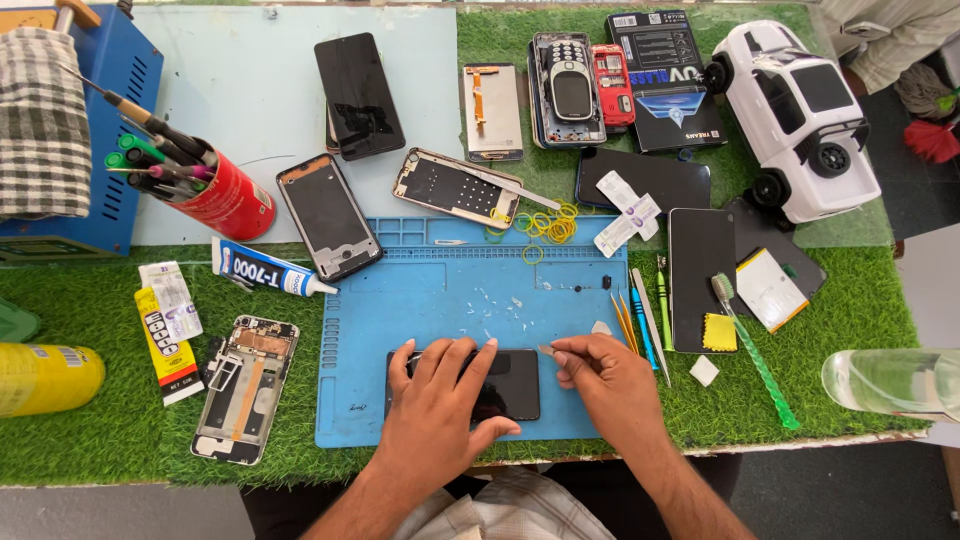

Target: The person works on a smartphone with a cracked screen at a repair bench. They tap and swipe on the phone's screen, then use a small blade and a thin metal file-like tool to scrape and pry broken glass fragments from the phone's edge and screen, picking debris off the device by hand.

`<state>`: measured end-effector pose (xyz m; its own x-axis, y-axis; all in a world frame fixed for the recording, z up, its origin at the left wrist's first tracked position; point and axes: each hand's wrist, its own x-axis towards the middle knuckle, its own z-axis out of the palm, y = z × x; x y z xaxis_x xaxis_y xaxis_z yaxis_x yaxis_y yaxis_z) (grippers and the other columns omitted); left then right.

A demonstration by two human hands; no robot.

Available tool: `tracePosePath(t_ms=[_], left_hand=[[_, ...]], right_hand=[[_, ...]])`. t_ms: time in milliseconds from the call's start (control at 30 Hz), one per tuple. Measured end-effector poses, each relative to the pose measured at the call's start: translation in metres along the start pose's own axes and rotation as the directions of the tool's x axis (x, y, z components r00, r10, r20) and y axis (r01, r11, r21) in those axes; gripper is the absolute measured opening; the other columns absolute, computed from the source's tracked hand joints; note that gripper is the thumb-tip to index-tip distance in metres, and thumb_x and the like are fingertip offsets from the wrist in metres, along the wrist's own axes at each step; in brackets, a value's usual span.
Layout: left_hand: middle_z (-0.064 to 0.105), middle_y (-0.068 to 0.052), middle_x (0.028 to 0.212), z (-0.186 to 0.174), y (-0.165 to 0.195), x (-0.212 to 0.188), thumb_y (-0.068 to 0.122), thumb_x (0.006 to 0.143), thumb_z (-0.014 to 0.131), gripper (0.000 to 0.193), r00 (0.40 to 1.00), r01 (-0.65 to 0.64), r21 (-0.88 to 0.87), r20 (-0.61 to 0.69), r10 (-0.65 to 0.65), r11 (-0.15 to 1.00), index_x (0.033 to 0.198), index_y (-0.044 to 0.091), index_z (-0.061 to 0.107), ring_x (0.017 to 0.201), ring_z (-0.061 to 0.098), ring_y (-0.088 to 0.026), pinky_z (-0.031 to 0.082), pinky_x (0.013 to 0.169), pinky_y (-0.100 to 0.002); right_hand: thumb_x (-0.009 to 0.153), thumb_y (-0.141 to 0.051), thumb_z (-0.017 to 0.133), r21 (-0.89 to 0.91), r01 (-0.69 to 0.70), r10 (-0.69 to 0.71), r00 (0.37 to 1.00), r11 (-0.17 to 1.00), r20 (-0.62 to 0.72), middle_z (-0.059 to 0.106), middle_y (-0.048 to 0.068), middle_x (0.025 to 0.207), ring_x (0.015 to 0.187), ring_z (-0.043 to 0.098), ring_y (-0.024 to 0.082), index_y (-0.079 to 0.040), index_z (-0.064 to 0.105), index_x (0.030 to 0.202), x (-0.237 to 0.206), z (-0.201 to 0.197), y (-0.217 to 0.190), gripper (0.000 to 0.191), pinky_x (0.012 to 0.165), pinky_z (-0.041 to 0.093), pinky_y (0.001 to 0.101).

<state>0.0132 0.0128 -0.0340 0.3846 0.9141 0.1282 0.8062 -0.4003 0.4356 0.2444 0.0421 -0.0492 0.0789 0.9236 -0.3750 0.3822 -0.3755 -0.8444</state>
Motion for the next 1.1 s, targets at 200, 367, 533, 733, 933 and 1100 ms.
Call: tracePosePath(t_ms=[200, 367, 533, 733, 933, 1100], left_hand=[[0.052, -0.013, 0.134, 0.008, -0.004, -0.003, 0.063, 0.086, 0.068, 0.084, 0.995, -0.065, 0.015, -0.077, 0.066, 0.998, 0.143, 0.004, 0.051, 0.129, 0.046, -0.031, 0.026, 0.114, -0.059], [0.053, -0.012, 0.135, 0.010, -0.004, -0.005, 0.063, 0.088, 0.068, 0.081, 0.994, -0.071, 0.004, -0.078, 0.071, 0.998, 0.143, 0.005, 0.053, 0.129, 0.047, -0.030, 0.028, 0.113, -0.056], [0.053, -0.011, 0.133, 0.010, -0.004, -0.006, 0.062, 0.086, 0.070, 0.081, 0.995, -0.060, -0.028, -0.076, 0.058, 0.998, 0.141, 0.005, 0.055, 0.127, 0.048, -0.029, 0.029, 0.113, -0.055], [0.054, -0.011, 0.131, 0.006, -0.002, -0.005, 0.061, 0.084, 0.072, 0.080, 0.993, -0.070, -0.041, -0.100, 0.065, 0.997, 0.139, 0.005, 0.057, 0.126, 0.049, -0.028, 0.031, 0.112, -0.054], [0.055, -0.011, 0.129, 0.003, -0.001, -0.002, 0.061, 0.082, 0.072, 0.080, 0.995, -0.062, -0.052, -0.083, 0.058, 0.997, 0.137, 0.005, 0.058, 0.125, 0.050, -0.028, 0.031, 0.111, -0.054], [0.055, -0.012, 0.129, 0.002, -0.001, -0.002, 0.061, 0.085, 0.070, 0.078, 0.997, -0.066, -0.026, -0.039, 0.064, 0.998, 0.137, 0.005, 0.058, 0.125, 0.050, -0.029, 0.031, 0.110, -0.054]], right_hand=[[0.089, -0.014, 0.074, -0.098, 0.048, -0.050, 0.998, 0.994, -0.028, 0.079, 0.003, 0.079, 0.069, 0.072, 0.008, -0.004, 0.080, 0.101, -0.007, 0.005, -0.008, 0.017, 0.062, 0.058, 0.0248], [0.089, -0.015, 0.075, -0.148, 0.082, -0.086, 0.996, 0.986, -0.020, 0.080, 0.003, 0.078, 0.068, 0.070, 0.007, -0.007, 0.081, 0.106, -0.011, 0.003, -0.012, 0.020, 0.059, 0.056, 0.0245], [0.089, -0.014, 0.074, -0.144, 0.110, -0.115, 0.993, 0.983, -0.024, 0.081, 0.003, 0.080, 0.067, 0.072, 0.007, -0.008, 0.081, 0.108, -0.015, 0.002, -0.006, 0.022, 0.058, 0.057, 0.0241], [0.087, -0.013, 0.075, -0.212, 0.097, -0.106, 0.994, 0.972, -0.031, 0.081, 0.004, 0.080, 0.063, 0.071, 0.009, -0.010, 0.082, 0.108, -0.020, 0.002, -0.006, 0.022, 0.052, 0.054, 0.0267], [0.088, -0.014, 0.074, -0.276, 0.223, -0.226, 0.974, 0.935, 0.021, 0.078, 0.005, 0.078, 0.060, 0.069, 0.009, -0.006, 0.080, 0.103, -0.016, 0.001, -0.014, 0.017, 0.053, 0.054, 0.0263], [0.088, -0.017, 0.073, -0.322, 0.014, 0.045, 0.984, 0.947, 0.172, 0.076, 0.005, 0.070, 0.057, 0.064, 0.009, -0.008, 0.082, 0.101, -0.002, -0.011, -0.019, 0.018, 0.051, 0.049, 0.0285]])
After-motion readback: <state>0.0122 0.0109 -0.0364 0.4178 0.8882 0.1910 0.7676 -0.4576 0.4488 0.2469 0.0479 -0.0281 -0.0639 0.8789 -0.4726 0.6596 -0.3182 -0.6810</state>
